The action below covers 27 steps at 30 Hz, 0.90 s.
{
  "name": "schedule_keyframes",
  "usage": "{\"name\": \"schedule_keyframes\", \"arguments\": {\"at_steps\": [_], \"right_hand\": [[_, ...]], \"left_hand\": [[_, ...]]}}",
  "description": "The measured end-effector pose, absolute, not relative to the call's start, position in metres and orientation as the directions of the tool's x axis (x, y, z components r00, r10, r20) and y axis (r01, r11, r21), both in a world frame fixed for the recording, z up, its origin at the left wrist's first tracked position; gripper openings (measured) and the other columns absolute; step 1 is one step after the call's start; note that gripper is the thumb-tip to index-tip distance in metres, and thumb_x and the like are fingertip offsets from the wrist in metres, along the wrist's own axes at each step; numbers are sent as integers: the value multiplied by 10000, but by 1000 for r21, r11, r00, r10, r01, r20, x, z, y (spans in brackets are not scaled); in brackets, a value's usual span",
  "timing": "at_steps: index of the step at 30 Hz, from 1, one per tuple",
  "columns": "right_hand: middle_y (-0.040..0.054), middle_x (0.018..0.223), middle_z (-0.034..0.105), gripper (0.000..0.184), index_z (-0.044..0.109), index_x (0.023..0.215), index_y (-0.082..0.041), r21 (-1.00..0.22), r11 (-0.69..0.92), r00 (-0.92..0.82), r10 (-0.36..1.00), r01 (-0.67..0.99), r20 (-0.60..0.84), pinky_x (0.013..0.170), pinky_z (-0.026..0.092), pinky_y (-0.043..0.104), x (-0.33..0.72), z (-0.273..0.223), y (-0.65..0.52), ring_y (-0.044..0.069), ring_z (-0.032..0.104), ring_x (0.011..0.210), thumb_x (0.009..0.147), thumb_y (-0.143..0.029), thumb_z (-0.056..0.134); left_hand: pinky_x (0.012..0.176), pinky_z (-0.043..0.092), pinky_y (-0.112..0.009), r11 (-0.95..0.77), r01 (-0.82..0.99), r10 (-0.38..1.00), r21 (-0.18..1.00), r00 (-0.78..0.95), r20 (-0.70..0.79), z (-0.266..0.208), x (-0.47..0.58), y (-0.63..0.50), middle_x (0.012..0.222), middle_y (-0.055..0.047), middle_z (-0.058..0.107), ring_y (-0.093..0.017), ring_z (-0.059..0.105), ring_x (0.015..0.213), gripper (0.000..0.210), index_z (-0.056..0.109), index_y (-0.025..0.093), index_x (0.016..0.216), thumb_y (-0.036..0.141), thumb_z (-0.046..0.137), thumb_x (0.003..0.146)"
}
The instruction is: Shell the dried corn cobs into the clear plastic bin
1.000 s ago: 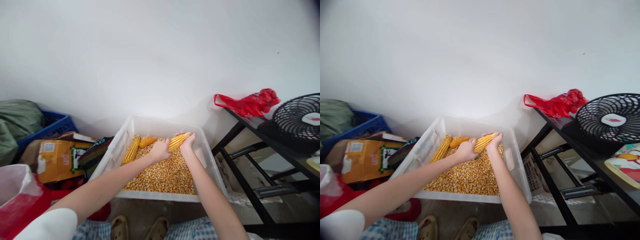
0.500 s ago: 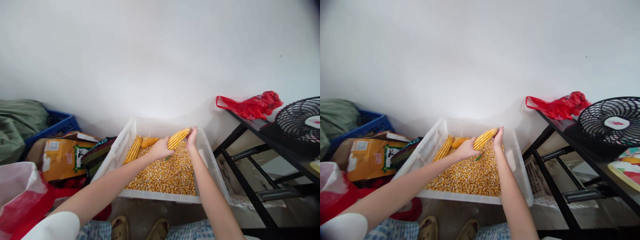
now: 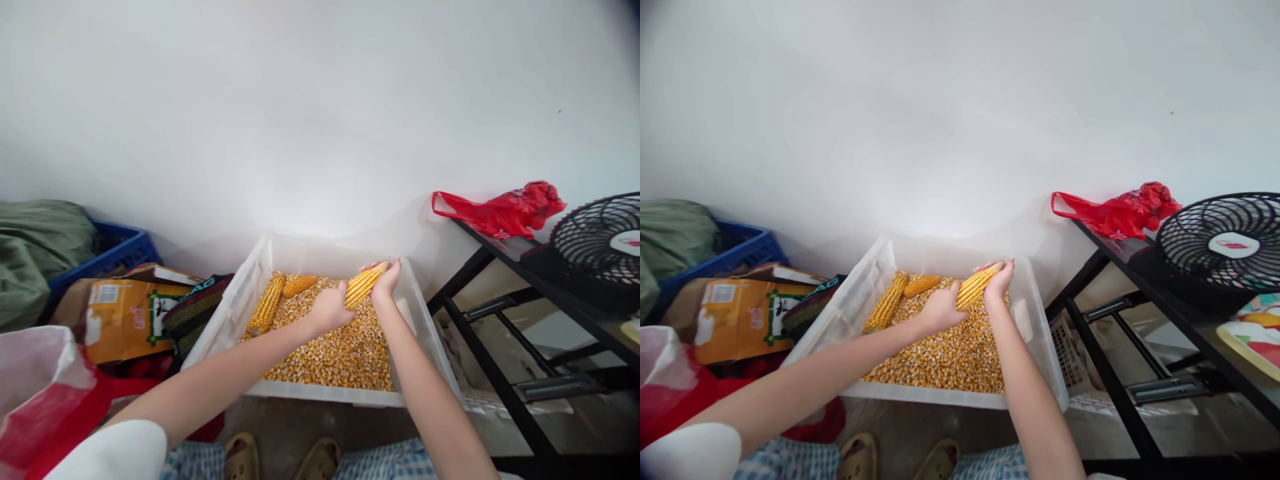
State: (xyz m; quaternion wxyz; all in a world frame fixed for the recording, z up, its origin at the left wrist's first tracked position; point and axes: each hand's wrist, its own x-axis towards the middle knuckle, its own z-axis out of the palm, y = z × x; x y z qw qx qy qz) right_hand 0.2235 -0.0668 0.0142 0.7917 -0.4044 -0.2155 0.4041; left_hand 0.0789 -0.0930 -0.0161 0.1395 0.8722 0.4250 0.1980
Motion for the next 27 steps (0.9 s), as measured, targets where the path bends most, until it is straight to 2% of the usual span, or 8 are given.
{"name": "schedule_keyframes", "arguments": {"at_steps": [5, 8, 11, 14, 18, 21, 23, 27], "right_hand": [[-25, 374, 466, 465, 388, 528, -197, -799, 406, 621, 782, -444, 51, 398, 421, 264, 223, 21, -66, 136, 509, 355, 783, -563, 254], [-22, 376, 471, 498, 406, 507, -191, -836, 331, 531, 845, -437, 57, 399, 406, 254, 231, 17, -63, 129, 504, 354, 779, -581, 256], [-11, 387, 490, 513, 438, 485, -181, -912, 237, 443, 894, -334, 71, 413, 392, 238, 237, 15, -60, 117, 501, 371, 774, -580, 296], [-9, 411, 510, 469, 461, 486, -172, -933, 225, 422, 902, -282, 90, 437, 391, 228, 234, 15, -58, 110, 508, 406, 772, -531, 365], [12, 445, 527, 482, 431, 501, -182, -796, 144, 318, 946, -588, -64, 497, 440, 283, 220, 13, -63, 141, 543, 464, 798, -513, 244], [-26, 357, 415, 439, 321, 476, -198, -680, 182, 403, 897, -710, -182, 488, 444, 299, 213, 12, -68, 126, 483, 383, 807, -458, 196], [-46, 329, 354, 416, 276, 478, -200, -684, 253, 490, 855, -685, -174, 450, 427, 285, 211, 13, -70, 116, 438, 338, 799, -461, 229], [-59, 339, 350, 407, 287, 493, -204, -748, 331, 548, 835, -576, -53, 421, 423, 278, 208, 20, -73, 109, 406, 312, 786, -485, 289]], "left_hand": [[648, 434, -269, -536, 377, 752, 755, 619, 225, -11, 73, -89, 901, -45, 608, -199, 577, 782, 491, 482, 158, 1030, 426, 584, 632], [663, 438, -263, -443, 282, 673, 851, 731, 108, -8, 68, -79, 914, -39, 613, -195, 579, 806, 519, 520, 142, 1011, 493, 567, 632], [651, 431, -257, -454, 364, 690, 813, 721, 63, -9, 62, -70, 899, -27, 614, -197, 582, 796, 526, 531, 160, 966, 516, 595, 585], [602, 415, -257, -493, 553, 800, 672, 591, 101, -12, 59, -66, 844, -32, 615, -202, 584, 744, 526, 491, 176, 951, 512, 604, 561], [598, 407, -270, -553, 719, 828, 421, 528, 187, -13, 60, -68, 801, -44, 623, -220, 595, 729, 452, 446, 198, 966, 453, 562, 611], [617, 412, -287, -593, 748, 805, 298, 546, 232, -13, 64, -74, 821, -62, 627, -237, 598, 747, 407, 452, 199, 958, 401, 551, 619], [614, 415, -284, -600, 733, 800, 319, 554, 232, -15, 67, -79, 810, -56, 627, -234, 599, 743, 379, 468, 202, 944, 386, 546, 622], [608, 418, -265, -589, 614, 794, 525, 562, 233, -17, 70, -86, 808, -30, 622, -210, 594, 735, 381, 499, 207, 956, 371, 558, 617]]}}
